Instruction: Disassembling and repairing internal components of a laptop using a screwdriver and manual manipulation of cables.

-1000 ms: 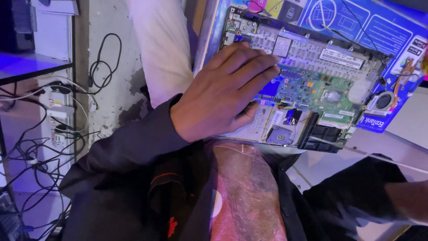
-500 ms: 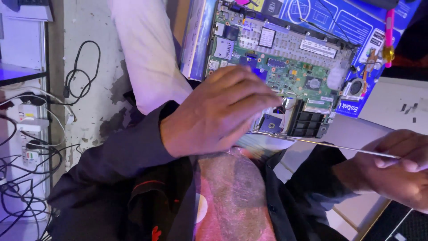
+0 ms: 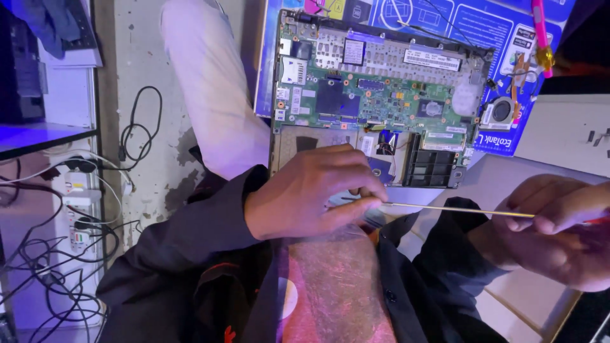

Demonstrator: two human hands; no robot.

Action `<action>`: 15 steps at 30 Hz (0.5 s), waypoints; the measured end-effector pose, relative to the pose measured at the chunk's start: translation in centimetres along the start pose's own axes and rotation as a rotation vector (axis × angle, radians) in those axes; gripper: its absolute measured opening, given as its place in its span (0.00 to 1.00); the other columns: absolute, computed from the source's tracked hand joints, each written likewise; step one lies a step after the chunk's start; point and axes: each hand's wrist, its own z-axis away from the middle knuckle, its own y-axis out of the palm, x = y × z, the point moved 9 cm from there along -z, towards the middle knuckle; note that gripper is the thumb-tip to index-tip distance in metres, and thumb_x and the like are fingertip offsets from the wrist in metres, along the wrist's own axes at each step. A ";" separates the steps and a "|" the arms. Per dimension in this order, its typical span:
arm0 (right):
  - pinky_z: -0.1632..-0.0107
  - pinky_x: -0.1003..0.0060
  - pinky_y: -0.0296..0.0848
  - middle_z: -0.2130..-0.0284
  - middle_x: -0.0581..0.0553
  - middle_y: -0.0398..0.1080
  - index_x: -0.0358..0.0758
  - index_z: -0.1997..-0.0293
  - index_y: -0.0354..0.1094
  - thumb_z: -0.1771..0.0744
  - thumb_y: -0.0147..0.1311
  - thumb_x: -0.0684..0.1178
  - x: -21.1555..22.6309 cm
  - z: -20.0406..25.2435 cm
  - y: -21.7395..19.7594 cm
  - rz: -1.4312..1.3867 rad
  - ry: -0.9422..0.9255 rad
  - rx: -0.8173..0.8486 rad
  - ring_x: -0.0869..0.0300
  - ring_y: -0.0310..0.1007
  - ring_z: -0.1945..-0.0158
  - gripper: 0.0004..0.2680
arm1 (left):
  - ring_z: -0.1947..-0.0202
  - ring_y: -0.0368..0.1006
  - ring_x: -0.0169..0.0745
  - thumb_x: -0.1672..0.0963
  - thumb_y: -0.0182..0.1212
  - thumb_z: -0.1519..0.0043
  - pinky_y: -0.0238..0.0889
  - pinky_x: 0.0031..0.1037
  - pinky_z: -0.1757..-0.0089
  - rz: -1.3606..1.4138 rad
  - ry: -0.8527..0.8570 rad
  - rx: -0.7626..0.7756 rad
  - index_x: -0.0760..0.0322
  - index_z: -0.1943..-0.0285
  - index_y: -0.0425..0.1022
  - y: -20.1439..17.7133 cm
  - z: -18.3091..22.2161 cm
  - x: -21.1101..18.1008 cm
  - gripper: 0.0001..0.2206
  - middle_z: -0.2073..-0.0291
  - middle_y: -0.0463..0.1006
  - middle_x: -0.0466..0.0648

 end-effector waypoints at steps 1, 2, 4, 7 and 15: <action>0.77 0.55 0.58 0.88 0.43 0.49 0.42 0.77 0.45 0.26 0.41 0.69 0.3 0.1 0.5 0.086 -0.065 0.044 0.56 0.49 0.88 0.25 | 0.62 0.73 0.36 0.59 0.61 0.34 0.69 0.27 0.62 -0.033 -0.001 0.012 0.58 0.56 0.76 0.3 0.0 0.1 0.02 0.64 0.77 0.43; 0.77 0.55 0.58 0.88 0.43 0.49 0.42 0.77 0.45 0.26 0.41 0.69 0.2 0.2 0.2 0.078 -0.068 0.037 0.56 0.49 0.88 0.25 | 0.62 0.73 0.36 0.59 0.61 0.34 0.69 0.27 0.62 -0.044 0.000 0.016 0.58 0.56 0.76 0.5 -0.1 -0.2 0.02 0.64 0.77 0.43; 0.77 0.59 0.62 0.81 0.49 0.52 0.44 0.72 0.51 0.29 0.31 0.59 -1.0 0.5 -0.5 -0.185 0.049 0.033 0.59 0.57 0.86 0.15 | 0.67 0.69 0.37 0.64 0.59 0.38 0.65 0.28 0.63 0.008 0.025 -0.082 0.60 0.62 0.67 0.0 -0.3 -0.9 0.07 0.69 0.72 0.44; 0.79 0.65 0.63 0.87 0.53 0.51 0.47 0.79 0.50 0.30 0.33 0.62 -1.1 0.3 0.2 -0.197 0.085 0.089 0.63 0.58 0.88 0.18 | 0.69 0.65 0.33 0.64 0.61 0.37 0.65 0.23 0.64 0.070 -0.026 -0.099 0.62 0.59 0.67 0.3 0.2 -0.4 0.07 0.66 0.66 0.45; 0.76 0.64 0.70 0.84 0.57 0.56 0.50 0.79 0.54 0.33 0.39 0.76 -2.9 2.9 -5.1 -0.223 -0.090 0.007 0.63 0.60 0.87 0.22 | 0.66 0.73 0.40 0.59 0.58 0.34 0.71 0.26 0.62 0.011 -0.028 -0.344 0.69 0.57 0.71 -2.5 2.2 -0.6 0.05 0.65 0.75 0.52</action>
